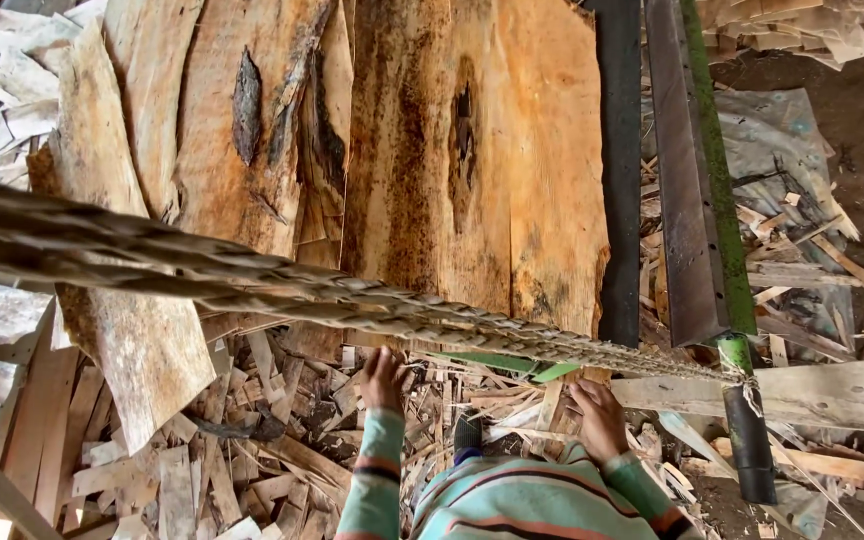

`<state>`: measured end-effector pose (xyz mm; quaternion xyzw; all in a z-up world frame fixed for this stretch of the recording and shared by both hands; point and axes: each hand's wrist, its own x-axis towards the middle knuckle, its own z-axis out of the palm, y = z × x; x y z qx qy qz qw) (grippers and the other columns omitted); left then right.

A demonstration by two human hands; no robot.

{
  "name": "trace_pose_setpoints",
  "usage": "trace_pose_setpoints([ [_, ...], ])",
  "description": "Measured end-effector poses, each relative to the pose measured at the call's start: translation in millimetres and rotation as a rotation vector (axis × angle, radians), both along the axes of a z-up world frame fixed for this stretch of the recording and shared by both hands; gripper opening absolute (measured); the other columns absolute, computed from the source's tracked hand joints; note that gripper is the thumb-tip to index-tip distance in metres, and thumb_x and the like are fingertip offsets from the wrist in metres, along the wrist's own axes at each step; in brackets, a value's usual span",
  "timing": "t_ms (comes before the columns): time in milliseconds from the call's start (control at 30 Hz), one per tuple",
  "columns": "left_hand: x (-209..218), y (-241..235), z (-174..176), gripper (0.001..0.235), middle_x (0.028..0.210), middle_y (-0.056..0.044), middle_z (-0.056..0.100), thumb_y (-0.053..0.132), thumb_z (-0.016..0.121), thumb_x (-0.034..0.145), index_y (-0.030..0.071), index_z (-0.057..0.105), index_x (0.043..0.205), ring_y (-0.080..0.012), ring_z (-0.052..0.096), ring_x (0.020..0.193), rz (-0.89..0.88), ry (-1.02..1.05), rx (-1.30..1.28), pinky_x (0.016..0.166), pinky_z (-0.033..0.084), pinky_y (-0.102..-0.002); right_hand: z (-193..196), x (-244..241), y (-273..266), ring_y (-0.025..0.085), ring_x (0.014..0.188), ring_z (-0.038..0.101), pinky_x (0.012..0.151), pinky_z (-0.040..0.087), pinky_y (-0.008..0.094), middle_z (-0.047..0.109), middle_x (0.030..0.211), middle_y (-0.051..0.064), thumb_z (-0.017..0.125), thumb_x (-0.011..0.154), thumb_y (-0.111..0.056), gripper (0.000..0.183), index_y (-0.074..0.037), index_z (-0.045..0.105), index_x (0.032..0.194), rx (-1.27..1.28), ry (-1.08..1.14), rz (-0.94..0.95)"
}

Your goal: Cutting or trimming thin sheets of wood veneer using a manual lever-action blade.

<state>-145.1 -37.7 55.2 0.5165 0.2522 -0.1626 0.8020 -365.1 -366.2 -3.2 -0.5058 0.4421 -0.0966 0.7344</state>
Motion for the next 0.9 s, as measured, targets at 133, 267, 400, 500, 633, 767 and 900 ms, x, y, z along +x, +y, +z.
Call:
trace_pose_setpoints([
  [133,36,-4,3,0.069,0.138,-0.032,0.064,0.029,0.078,0.088,-0.002,0.049,0.142,-0.0443,0.069,0.115,0.255,0.140,0.150,0.089,0.064,-0.052,12,21,-1,0.023,0.087,0.067,0.077,0.059,0.040,0.064,0.104,0.013,0.068,0.099,-0.014,0.028,0.001,0.058,0.122,0.168,-0.170,-0.030],
  [267,53,8,-5,0.061,0.134,-0.021,0.062,0.030,0.078,0.089,0.001,0.049,0.135,-0.0368,0.070,0.109,0.352,0.066,0.127,0.084,0.068,-0.049,7,34,-12,0.023,0.089,0.068,0.078,0.060,0.039,0.066,0.108,0.010,0.065,0.095,-0.008,0.024,-0.005,0.056,0.116,0.104,-0.183,-0.126],
  [400,66,24,-39,0.054,0.117,-0.024,0.072,0.029,0.075,0.092,-0.004,0.059,0.131,-0.0369,0.076,0.098,0.352,0.050,0.056,0.081,0.068,-0.047,-70,38,-38,0.022,0.092,0.067,0.079,0.060,0.035,0.066,0.111,0.012,0.059,0.097,-0.002,0.014,0.000,0.060,0.111,0.166,-0.134,-0.205],
  [500,72,45,-87,0.044,0.114,-0.020,0.076,0.031,0.072,0.095,-0.002,0.067,0.123,-0.0291,0.077,0.092,0.153,-0.202,0.315,0.079,0.069,-0.042,-77,38,-42,0.023,0.093,0.065,0.078,0.058,0.034,0.064,0.114,0.014,0.055,0.098,0.004,0.015,0.001,0.061,0.112,0.164,-0.085,-0.265],
  [633,78,53,-108,0.029,0.106,-0.016,0.072,0.029,0.063,0.103,0.007,0.063,0.121,-0.0203,0.071,0.080,-0.275,-0.401,1.175,0.069,0.069,-0.038,-35,39,-40,0.025,0.092,0.060,0.072,0.052,0.037,0.062,0.116,0.015,0.054,0.103,-0.002,0.014,-0.005,0.058,0.116,0.222,-0.081,-0.331],
  [767,58,40,-58,0.029,0.106,-0.016,0.072,0.029,0.063,0.103,0.006,0.063,0.121,-0.0203,0.070,0.081,-0.241,-0.447,1.128,0.070,0.068,-0.037,-128,21,-67,0.020,0.097,0.059,0.080,0.054,0.035,0.060,0.121,0.008,0.052,0.101,0.000,0.026,-0.012,0.057,0.123,0.316,-0.162,-0.314],
  [900,60,36,-31,0.028,0.106,-0.016,0.071,0.027,0.063,0.104,0.006,0.063,0.121,-0.0204,0.070,0.082,-0.219,-0.514,1.071,0.071,0.067,-0.037,-128,5,-69,0.019,0.092,0.059,0.076,0.051,0.035,0.063,0.117,0.006,0.053,0.102,-0.005,0.027,-0.014,0.059,0.127,0.339,-0.216,-0.283],
])
